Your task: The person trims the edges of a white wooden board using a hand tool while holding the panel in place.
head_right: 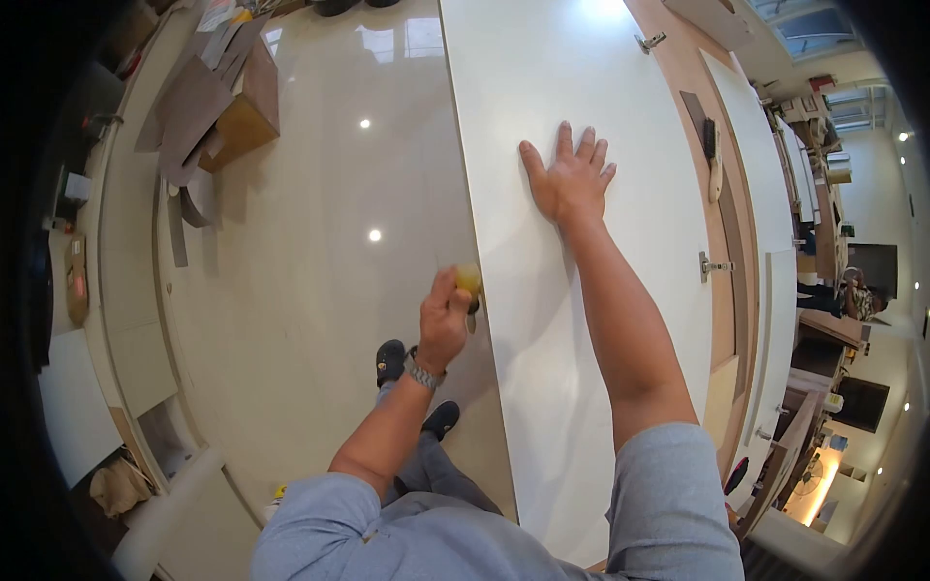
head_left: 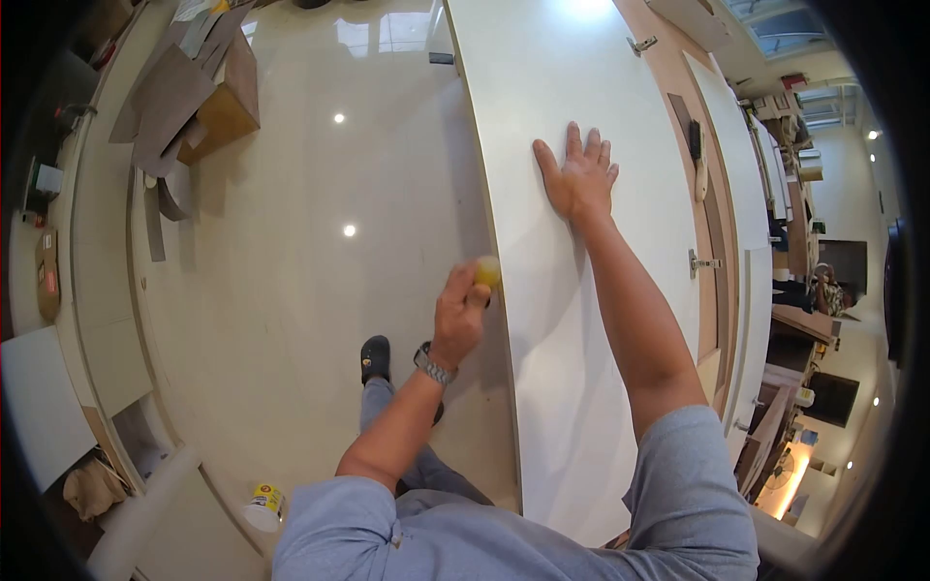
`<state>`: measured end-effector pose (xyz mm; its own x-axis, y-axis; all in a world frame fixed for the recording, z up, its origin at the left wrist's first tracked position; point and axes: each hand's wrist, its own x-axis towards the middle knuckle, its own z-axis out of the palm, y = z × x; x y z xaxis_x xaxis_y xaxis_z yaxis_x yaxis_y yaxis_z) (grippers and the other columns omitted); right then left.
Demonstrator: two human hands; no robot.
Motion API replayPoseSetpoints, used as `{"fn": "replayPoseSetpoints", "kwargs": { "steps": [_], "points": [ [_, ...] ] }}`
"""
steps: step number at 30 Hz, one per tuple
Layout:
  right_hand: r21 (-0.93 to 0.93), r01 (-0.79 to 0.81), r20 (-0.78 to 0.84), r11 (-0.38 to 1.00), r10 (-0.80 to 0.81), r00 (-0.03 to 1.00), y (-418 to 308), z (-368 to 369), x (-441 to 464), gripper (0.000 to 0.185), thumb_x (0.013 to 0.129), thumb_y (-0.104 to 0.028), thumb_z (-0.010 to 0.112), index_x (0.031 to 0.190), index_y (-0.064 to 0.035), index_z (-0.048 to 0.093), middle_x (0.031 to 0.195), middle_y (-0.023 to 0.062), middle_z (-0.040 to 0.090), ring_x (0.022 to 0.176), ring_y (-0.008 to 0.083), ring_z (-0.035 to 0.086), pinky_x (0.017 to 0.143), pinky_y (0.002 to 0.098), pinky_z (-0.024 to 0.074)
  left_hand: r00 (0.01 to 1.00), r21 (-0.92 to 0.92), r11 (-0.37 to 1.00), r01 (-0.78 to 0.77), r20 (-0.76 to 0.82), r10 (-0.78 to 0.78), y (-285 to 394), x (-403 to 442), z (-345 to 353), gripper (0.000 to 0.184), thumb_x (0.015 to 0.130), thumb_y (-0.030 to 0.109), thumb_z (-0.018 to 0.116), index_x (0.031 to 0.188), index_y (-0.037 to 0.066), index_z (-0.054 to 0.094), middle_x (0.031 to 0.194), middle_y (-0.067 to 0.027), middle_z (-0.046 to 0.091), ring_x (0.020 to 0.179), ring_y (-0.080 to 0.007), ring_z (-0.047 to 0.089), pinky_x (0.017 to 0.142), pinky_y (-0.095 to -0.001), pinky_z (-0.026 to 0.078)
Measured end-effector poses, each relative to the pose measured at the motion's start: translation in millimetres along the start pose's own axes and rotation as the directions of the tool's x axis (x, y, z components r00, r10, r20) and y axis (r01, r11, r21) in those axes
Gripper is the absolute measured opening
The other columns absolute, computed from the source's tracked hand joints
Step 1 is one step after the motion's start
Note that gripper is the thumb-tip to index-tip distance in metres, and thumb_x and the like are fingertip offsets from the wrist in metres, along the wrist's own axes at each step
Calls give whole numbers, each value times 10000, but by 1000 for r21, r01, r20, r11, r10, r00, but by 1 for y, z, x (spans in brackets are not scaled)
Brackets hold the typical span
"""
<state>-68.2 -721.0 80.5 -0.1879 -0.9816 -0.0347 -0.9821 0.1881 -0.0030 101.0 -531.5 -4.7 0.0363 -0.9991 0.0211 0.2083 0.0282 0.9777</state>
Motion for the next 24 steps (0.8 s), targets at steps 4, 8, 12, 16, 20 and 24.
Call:
{"fn": "replayPoseSetpoints", "kwargs": {
  "steps": [4,8,12,16,20,24],
  "points": [
    [10,22,-12,1000,-22,1000,-1,-3,-2,899,974,-700,361,1601,-67,242,1651,255,156,1535,438,96,1226,577,92,998,50,999,-20,-66,23,-6,79,-5,325,1064,249,533,1272,13,612,1092,-84,651,910,-188,615,822,-315,501],
    [1,19,-5,1000,-19,1000,-2,-7,-3,881,982,-679,376,1599,-63,249,1651,255,157,1536,432,90,1226,579,87,990,145,989,-2,-139,22,-4,162,-13,332,1068,252,527,1289,18,609,1056,-74,672,917,-175,617,838,-312,503],
    [-13,16,6,1000,-16,1000,-2,-5,-3,874,985,-679,364,1604,-75,241,1654,246,155,1540,424,79,1231,570,71,976,127,986,-104,-179,126,-14,252,-21,345,1068,241,523,1314,14,607,1070,-76,699,938,-174,626,864,-320,504],
    [-20,2,43,1000,-1,999,-1,-9,0,882,978,-693,359,1613,-97,219,1663,232,136,1545,413,66,1236,561,48,984,16,996,-90,-155,91,-8,309,-28,330,1065,218,516,1297,5,614,1094,-86,707,941,-185,638,869,-328,508],
    [3,-30,91,1000,29,995,-6,-17,-2,884,971,-704,362,1621,-125,204,1673,210,116,1553,392,39,1239,557,29,980,267,962,-55,-169,103,16,252,-22,291,1041,175,534,1261,7,621,1009,-97,696,898,-187,637,841,-335,510],
    [7,-45,99,999,44,994,-5,-17,-2,878,966,-711,365,1624,-150,206,1679,193,114,1558,378,21,1240,554,19,1000,309,951,-23,-8,27,10,121,-24,257,1024,122,550,1237,-14,597,1077,-86,635,811,-192,609,764,-331,509]
  ]
}}
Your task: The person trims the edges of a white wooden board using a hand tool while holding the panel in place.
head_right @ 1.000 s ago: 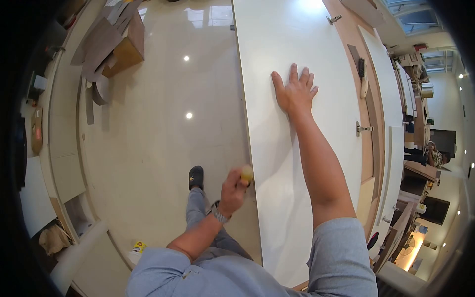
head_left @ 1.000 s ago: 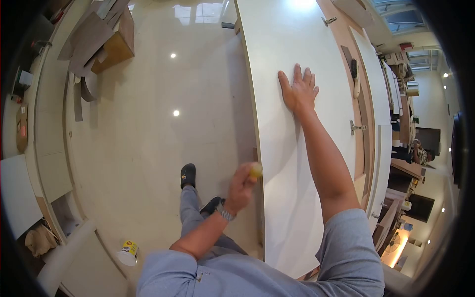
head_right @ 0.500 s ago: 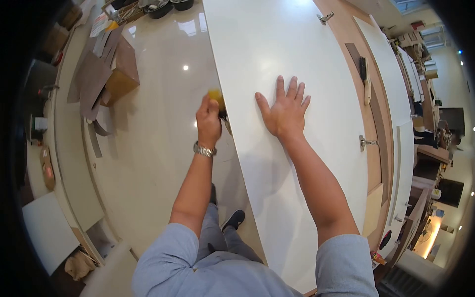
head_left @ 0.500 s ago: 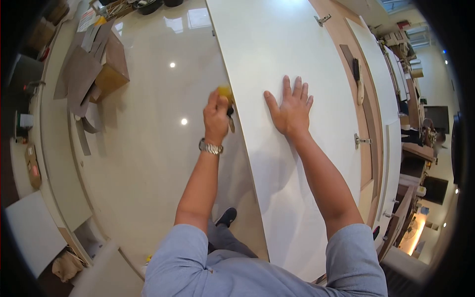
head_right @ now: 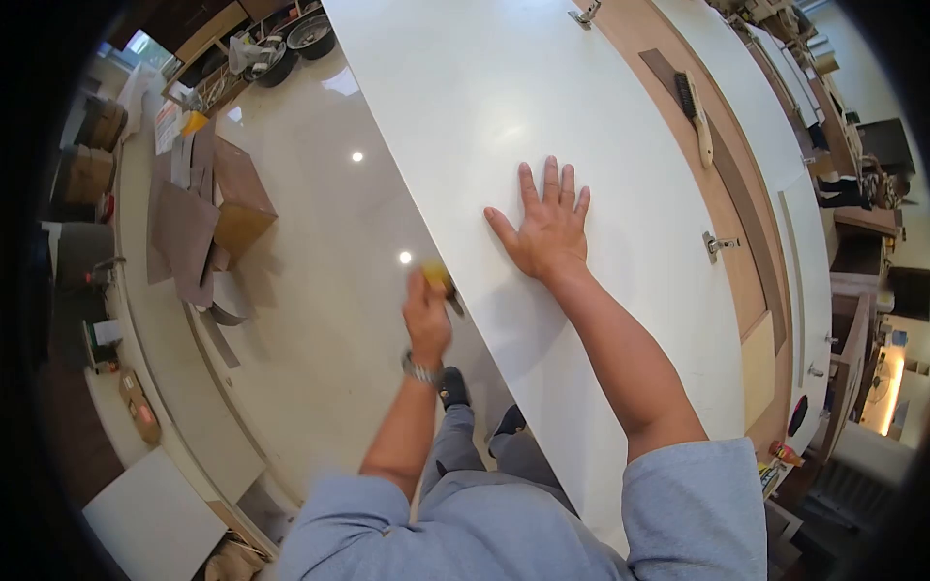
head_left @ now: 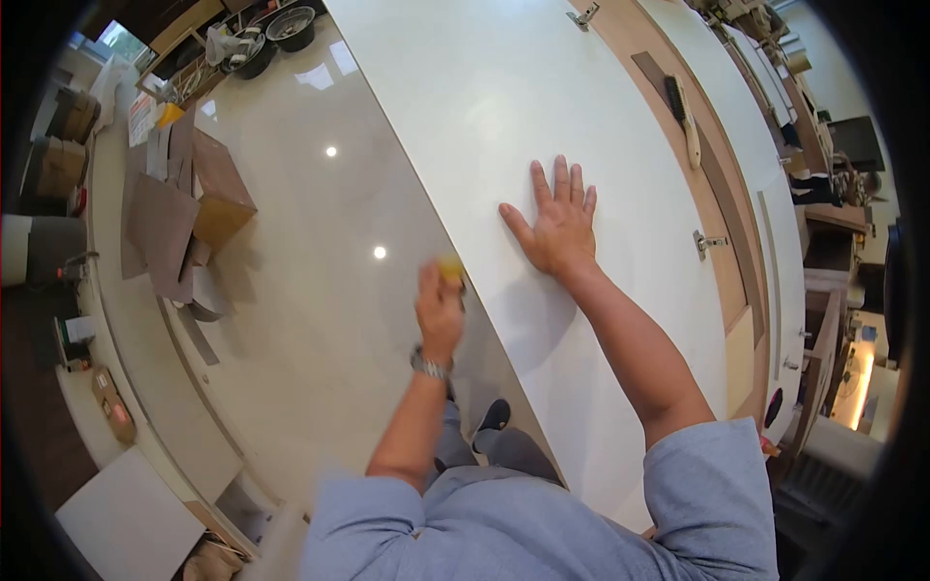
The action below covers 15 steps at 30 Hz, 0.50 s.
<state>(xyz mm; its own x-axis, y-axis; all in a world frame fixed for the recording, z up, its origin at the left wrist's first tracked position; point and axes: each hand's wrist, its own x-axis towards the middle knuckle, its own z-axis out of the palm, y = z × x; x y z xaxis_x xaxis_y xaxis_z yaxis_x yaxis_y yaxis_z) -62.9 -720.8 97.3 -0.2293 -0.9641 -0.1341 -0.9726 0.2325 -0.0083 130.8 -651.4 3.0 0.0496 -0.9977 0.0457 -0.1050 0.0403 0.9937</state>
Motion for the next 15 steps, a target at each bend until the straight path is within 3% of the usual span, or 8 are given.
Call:
{"fn": "replayPoseSetpoints", "kwargs": {
  "steps": [1,4,6,10,13,14,15],
  "points": [
    [4,-3,5,1000,3,1000,-1,-1,0,879,965,-712,365,1624,-153,207,1679,192,114,1558,377,22,1241,553,18,997,-24,998,50,67,-48,10,-21,-3,255,1022,111,551,1237,-19,594,1082,-91,622,801,-194,604,760,-330,511],
    [7,-4,11,1000,3,1000,2,-2,-1,881,963,-716,367,1625,-157,208,1679,190,116,1558,377,25,1241,553,17,997,-53,998,27,68,-23,9,-25,-3,252,1018,108,560,1233,-19,593,1059,-104,616,754,-197,597,713,-336,511],
    [18,0,-11,1000,0,1000,2,0,0,884,962,-716,368,1624,-153,208,1678,190,120,1557,381,28,1240,556,17,984,124,977,-171,-16,175,-7,19,-3,246,1026,114,555,1235,-7,596,1029,-104,623,732,-199,597,675,-335,504],
    [48,14,-34,999,-13,999,7,4,-2,873,966,-705,371,1618,-141,232,1676,190,131,1555,389,37,1236,571,23,994,194,976,-100,-32,108,21,128,-10,254,1046,139,517,1243,1,600,982,-113,653,825,-219,618,779,-337,509],
    [69,36,-60,997,-32,998,4,4,-4,854,974,-691,369,1611,-135,255,1674,192,139,1553,391,45,1233,578,32,989,63,994,-86,-114,93,21,159,-4,278,1052,166,504,1255,3,602,1028,-114,670,852,-222,631,805,-341,508],
    [77,35,-57,996,-31,998,4,2,-3,846,977,-686,366,1610,-134,259,1673,192,142,1553,390,47,1233,578,36,975,163,973,-166,-123,187,24,153,-5,293,1058,182,496,1272,12,603,1063,-111,679,866,-223,642,804,-347,511],
    [83,28,-49,996,-24,999,6,0,-3,839,980,-681,364,1609,-134,263,1673,192,144,1553,390,50,1233,579,40,986,158,979,-125,-88,141,26,139,-5,296,1058,183,497,1274,9,601,1077,-117,677,889,-226,642,820,-348,509]
  ]
}}
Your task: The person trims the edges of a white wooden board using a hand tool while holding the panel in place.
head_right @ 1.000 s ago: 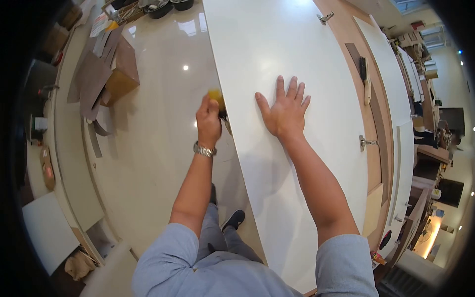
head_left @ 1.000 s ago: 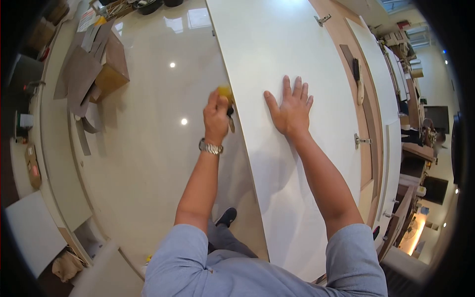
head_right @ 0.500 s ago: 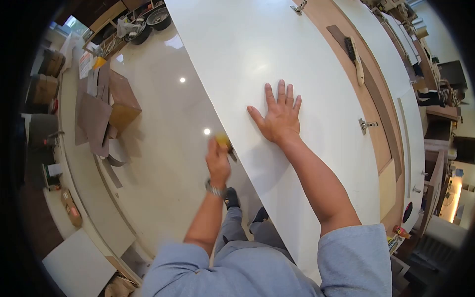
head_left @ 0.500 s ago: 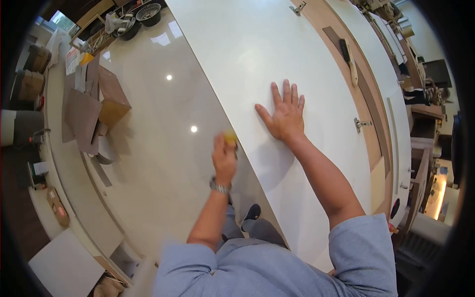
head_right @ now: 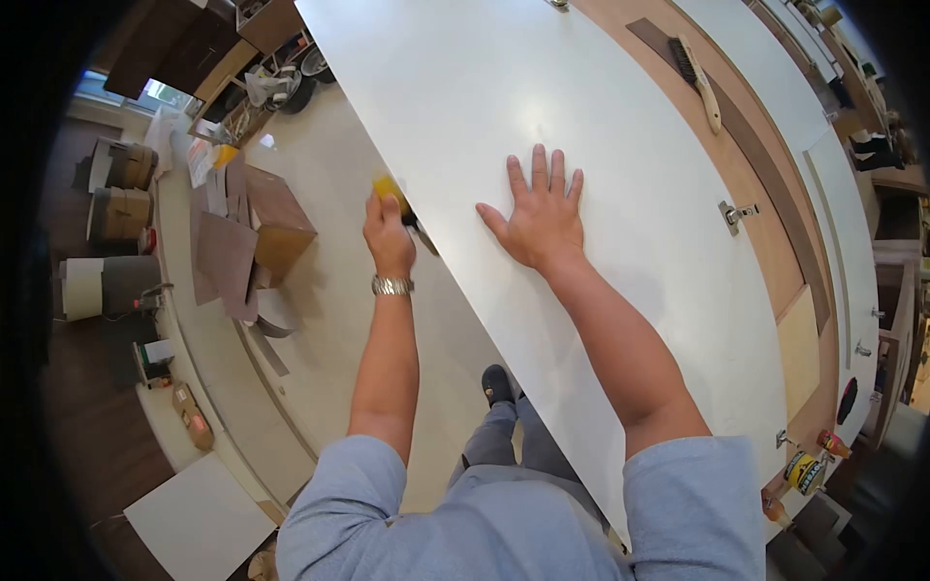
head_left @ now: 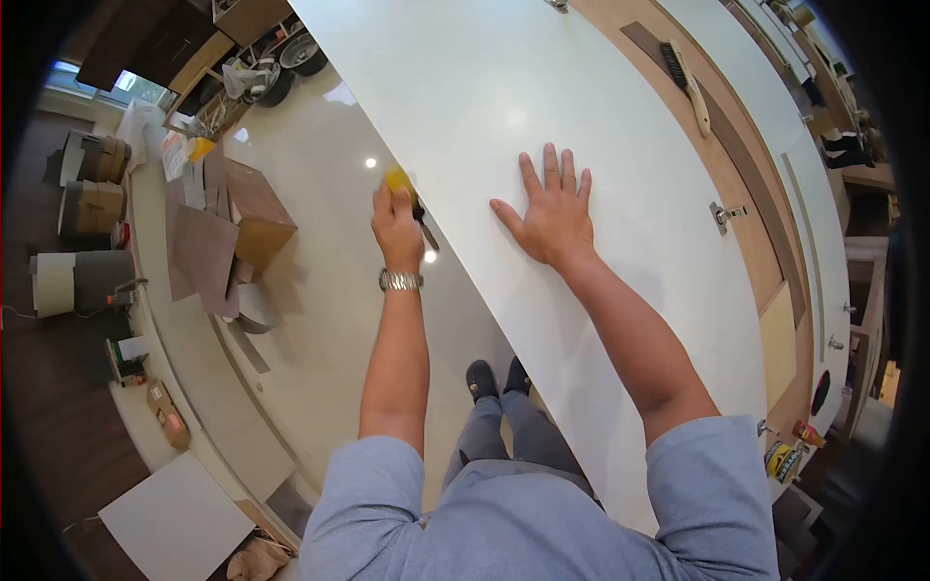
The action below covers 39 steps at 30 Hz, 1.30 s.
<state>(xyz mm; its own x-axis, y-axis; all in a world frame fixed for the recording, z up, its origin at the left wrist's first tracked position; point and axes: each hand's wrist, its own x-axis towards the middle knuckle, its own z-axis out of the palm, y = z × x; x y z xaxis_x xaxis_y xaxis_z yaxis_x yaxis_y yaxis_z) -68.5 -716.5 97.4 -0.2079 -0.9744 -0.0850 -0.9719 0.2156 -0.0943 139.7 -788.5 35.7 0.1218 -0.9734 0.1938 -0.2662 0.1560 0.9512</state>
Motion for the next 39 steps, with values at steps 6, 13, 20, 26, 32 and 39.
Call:
{"fn": "replayPoseSetpoints", "kwargs": {
  "steps": [6,13,20,26,32,39],
  "points": [
    [21,4,8,1000,-4,1000,2,-3,-2,832,990,-667,350,1616,-131,237,1672,192,151,1552,395,55,1231,581,46,996,-108,994,1,90,8,-14,-132,-9,289,1051,173,503,1260,2,605,1066,-123,665,911,-233,649,849,-350,510],
    [-10,11,-11,1000,-11,1000,3,6,-1,843,985,-682,341,1615,-132,240,1672,191,151,1550,398,64,1230,584,56,999,-13,999,37,-8,-37,-15,12,3,286,1053,168,500,1248,-6,616,1005,-119,654,869,-230,607,798,-365,497],
    [-32,-4,-10,999,4,1000,1,3,0,849,979,-696,345,1616,-145,244,1675,189,143,1551,392,71,1232,578,52,997,-1,999,47,64,-47,-3,-66,-5,259,1039,122,507,1231,-12,617,1012,-140,649,894,-261,621,810,-366,499],
    [-42,-7,-17,999,6,1000,-1,3,-2,850,976,-700,350,1618,-154,236,1673,189,151,1554,380,71,1238,558,58,927,-70,992,102,370,-69,50,-245,-36,273,994,81,559,1242,-19,614,1178,-166,631,1076,-287,618,948,-362,481],
    [-55,-16,7,998,16,1000,-7,-2,0,845,983,-677,381,1612,-130,243,1669,205,148,1552,388,65,1238,559,57,976,-105,986,128,190,-106,30,-191,-19,268,1001,83,544,1234,-37,604,1085,-162,612,968,-295,603,860,-382,493],
    [-86,-11,18,996,13,1000,-8,3,1,846,988,-659,390,1609,-104,239,1667,220,137,1551,400,53,1235,567,41,998,-117,991,60,39,-56,-11,-44,-2,285,1029,126,533,1248,-47,593,1097,-151,632,941,-288,618,830,-359,507]
  ]
}}
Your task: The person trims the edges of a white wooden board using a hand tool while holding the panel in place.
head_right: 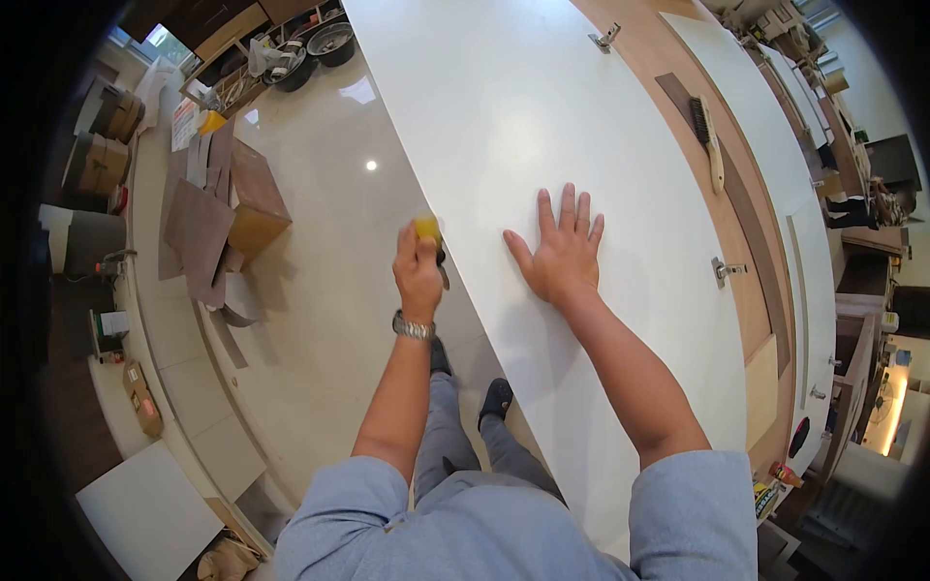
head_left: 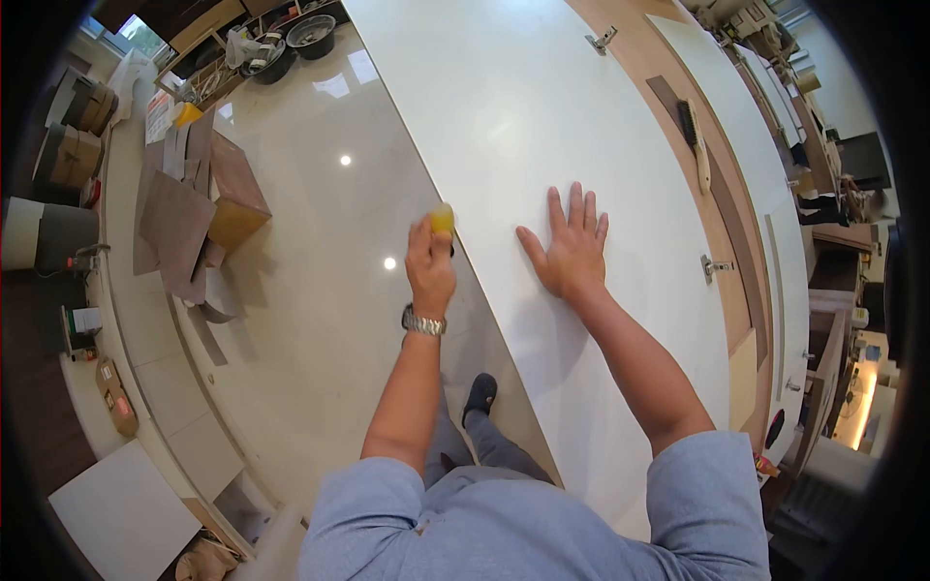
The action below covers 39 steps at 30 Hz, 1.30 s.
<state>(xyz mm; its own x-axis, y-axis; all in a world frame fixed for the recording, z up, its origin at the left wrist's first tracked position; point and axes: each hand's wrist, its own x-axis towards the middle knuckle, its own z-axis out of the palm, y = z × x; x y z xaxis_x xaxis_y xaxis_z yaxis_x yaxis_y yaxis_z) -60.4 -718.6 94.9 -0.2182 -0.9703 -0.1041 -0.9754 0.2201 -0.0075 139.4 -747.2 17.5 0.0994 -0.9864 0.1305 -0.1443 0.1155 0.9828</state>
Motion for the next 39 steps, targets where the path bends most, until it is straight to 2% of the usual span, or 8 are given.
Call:
{"fn": "replayPoseSetpoints", "kwargs": {
  "steps": [13,16,20,22,28,32,34,39],
  "points": [
    [9,-8,59,1000,8,998,1,-7,1,855,986,-658,389,1617,-109,213,1674,217,100,1555,393,15,1237,556,12,991,-39,999,-17,-132,12,-25,180,5,325,1032,174,556,1292,-10,622,1135,-157,704,999,-278,662,918,-351,498],
    [10,-12,66,1000,11,998,-4,-10,2,850,989,-648,394,1617,-105,212,1673,219,103,1555,392,19,1237,550,16,984,19,999,-44,-172,46,-22,157,6,319,1031,179,567,1298,14,626,1133,-160,707,983,-271,669,883,-349,509],
    [3,-10,55,1000,10,998,-4,-9,0,851,990,-641,401,1615,-94,212,1672,218,112,1555,391,25,1236,547,18,993,70,996,-52,-103,59,-10,41,6,302,1035,173,557,1281,8,609,1054,-132,689,901,-258,661,790,-360,525],
    [-5,-6,50,1000,6,999,-3,-6,2,861,986,-648,401,1615,-91,210,1671,220,112,1554,395,24,1236,548,12,998,-52,997,52,-31,-54,4,-30,5,254,1021,121,557,1234,-5,614,1031,-114,631,834,-236,620,754,-339,513],
    [0,7,25,1000,-7,1000,-4,-1,16,899,960,-674,433,1603,-78,237,1651,263,131,1543,428,54,1227,570,41,966,-340,916,210,219,-140,24,-185,-7,276,1015,151,605,1238,-10,629,1158,-151,640,1026,-269,607,901,-353,492],
    [21,30,-3,999,-30,1000,-44,-4,72,909,958,-695,409,1600,-73,243,1644,275,146,1538,442,75,1224,581,65,977,-350,913,210,121,-178,21,-192,2,286,1020,163,604,1252,-4,625,1180,-145,645,1034,-275,612,917,-353,487],
    [15,39,-25,999,-39,999,-61,-7,94,900,966,-694,388,1600,-71,243,1644,272,153,1537,441,82,1226,578,70,960,-360,891,276,59,-273,13,-175,14,278,1022,147,595,1256,0,623,1170,-141,648,1016,-277,617,907,-357,489],
    [-7,41,-40,999,-41,998,-69,-1,105,873,988,-677,354,1604,-70,231,1649,258,158,1540,431,90,1235,554,72,965,-429,871,239,7,-261,-10,-101,24,268,1016,91,572,1268,15,623,1143,-130,653,991,-255,627,875,-330,494]
  ]
}}
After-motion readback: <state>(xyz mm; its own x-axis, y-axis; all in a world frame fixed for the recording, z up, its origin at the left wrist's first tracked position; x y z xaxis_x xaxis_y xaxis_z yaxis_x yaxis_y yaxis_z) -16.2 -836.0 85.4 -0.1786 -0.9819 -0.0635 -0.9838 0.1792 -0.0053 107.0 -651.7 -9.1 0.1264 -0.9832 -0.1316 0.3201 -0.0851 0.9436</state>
